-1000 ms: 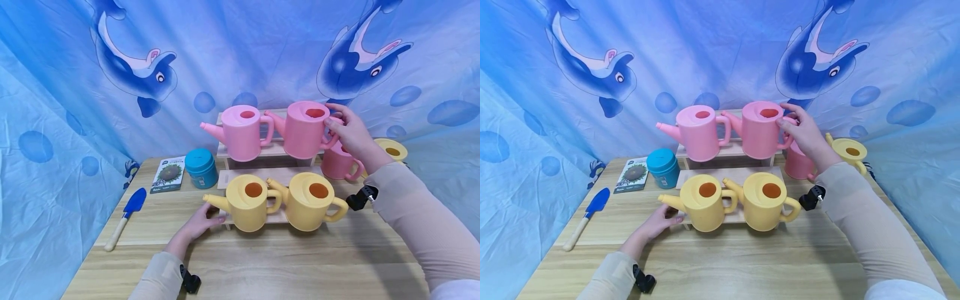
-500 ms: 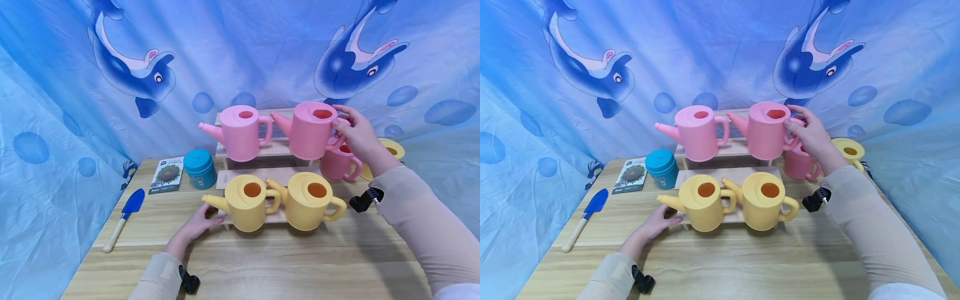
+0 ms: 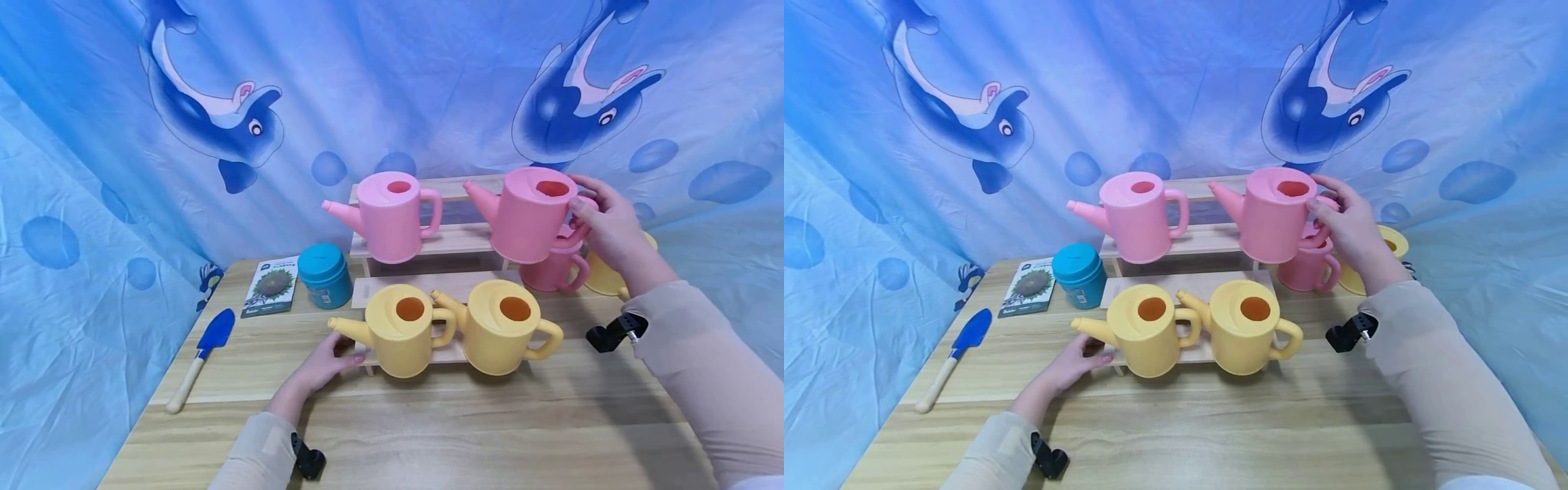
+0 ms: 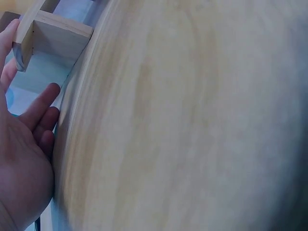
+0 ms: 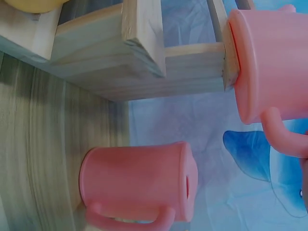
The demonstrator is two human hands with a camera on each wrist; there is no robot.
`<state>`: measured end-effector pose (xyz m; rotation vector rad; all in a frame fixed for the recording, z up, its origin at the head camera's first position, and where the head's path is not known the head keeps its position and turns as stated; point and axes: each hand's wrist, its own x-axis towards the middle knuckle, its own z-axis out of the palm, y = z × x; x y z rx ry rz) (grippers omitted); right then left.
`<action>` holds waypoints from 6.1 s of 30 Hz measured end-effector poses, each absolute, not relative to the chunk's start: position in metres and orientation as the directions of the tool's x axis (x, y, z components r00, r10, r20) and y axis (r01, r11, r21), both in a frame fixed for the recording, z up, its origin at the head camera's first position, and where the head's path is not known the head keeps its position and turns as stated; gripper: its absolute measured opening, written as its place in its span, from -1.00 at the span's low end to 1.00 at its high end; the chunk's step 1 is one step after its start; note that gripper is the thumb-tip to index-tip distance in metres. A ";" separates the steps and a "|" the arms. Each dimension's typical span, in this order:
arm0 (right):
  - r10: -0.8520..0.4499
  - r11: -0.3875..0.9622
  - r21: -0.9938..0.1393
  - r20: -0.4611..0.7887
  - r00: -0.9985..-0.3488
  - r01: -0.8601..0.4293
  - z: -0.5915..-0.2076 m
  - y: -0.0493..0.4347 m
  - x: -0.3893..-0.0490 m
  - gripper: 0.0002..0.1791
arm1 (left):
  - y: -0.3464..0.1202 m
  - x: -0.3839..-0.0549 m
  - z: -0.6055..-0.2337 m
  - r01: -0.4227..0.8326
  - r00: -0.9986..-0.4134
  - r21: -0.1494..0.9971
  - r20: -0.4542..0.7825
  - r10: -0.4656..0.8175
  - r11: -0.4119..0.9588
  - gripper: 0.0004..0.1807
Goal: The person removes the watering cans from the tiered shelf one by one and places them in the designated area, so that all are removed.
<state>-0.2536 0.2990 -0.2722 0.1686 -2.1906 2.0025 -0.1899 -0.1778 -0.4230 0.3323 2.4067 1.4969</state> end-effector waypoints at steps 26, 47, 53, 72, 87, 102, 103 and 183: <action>0.156 -0.418 -0.850 0.282 -0.947 -0.321 -0.300 0.352 -0.232 -0.54 | -0.179 -0.191 -0.426 0.039 -0.936 0.902 -0.118 0.333 0.430 -0.32; 0.190 -0.349 -0.896 0.219 -0.957 -0.275 -0.373 0.373 -0.217 -0.63 | -0.177 -0.191 -0.423 0.030 -0.937 0.902 -0.124 0.326 0.430 -0.30; 0.193 -0.246 -0.951 0.142 -0.971 -0.188 -0.391 0.371 -0.216 -0.62 | -0.177 -0.191 -0.423 0.027 -0.938 0.901 -0.127 0.324 0.434 -0.32; 0.187 -0.103 -0.990 0.071 -0.980 -0.092 -0.421 0.371 -0.213 -0.51 | -0.178 -0.196 -0.433 0.044 -0.940 0.898 -0.110 0.322 0.437 -0.32; 0.264 0.440 -0.897 0.175 -0.949 -0.043 -0.375 0.371 -0.225 -0.34 | -0.179 -0.197 -0.438 0.039 -0.943 0.894 -0.115 0.313 0.447 -0.31; -0.029 0.638 -0.767 0.069 -0.997 -0.072 -0.285 0.313 -0.254 -0.07 | -0.184 -0.203 -0.455 0.050 -0.947 0.890 -0.101 0.304 0.452 -0.29; -0.045 0.643 -0.762 0.065 -0.997 -0.079 -0.279 0.307 -0.256 -0.06 | -0.184 -0.203 -0.456 0.051 -0.947 0.889 -0.101 0.304 0.455 -0.29; -0.380 0.581 -0.782 -0.015 -0.925 -0.226 -0.215 0.186 -0.301 -0.10 | -0.182 -0.204 -0.455 0.060 -0.952 0.879 -0.091 0.291 0.473 -0.43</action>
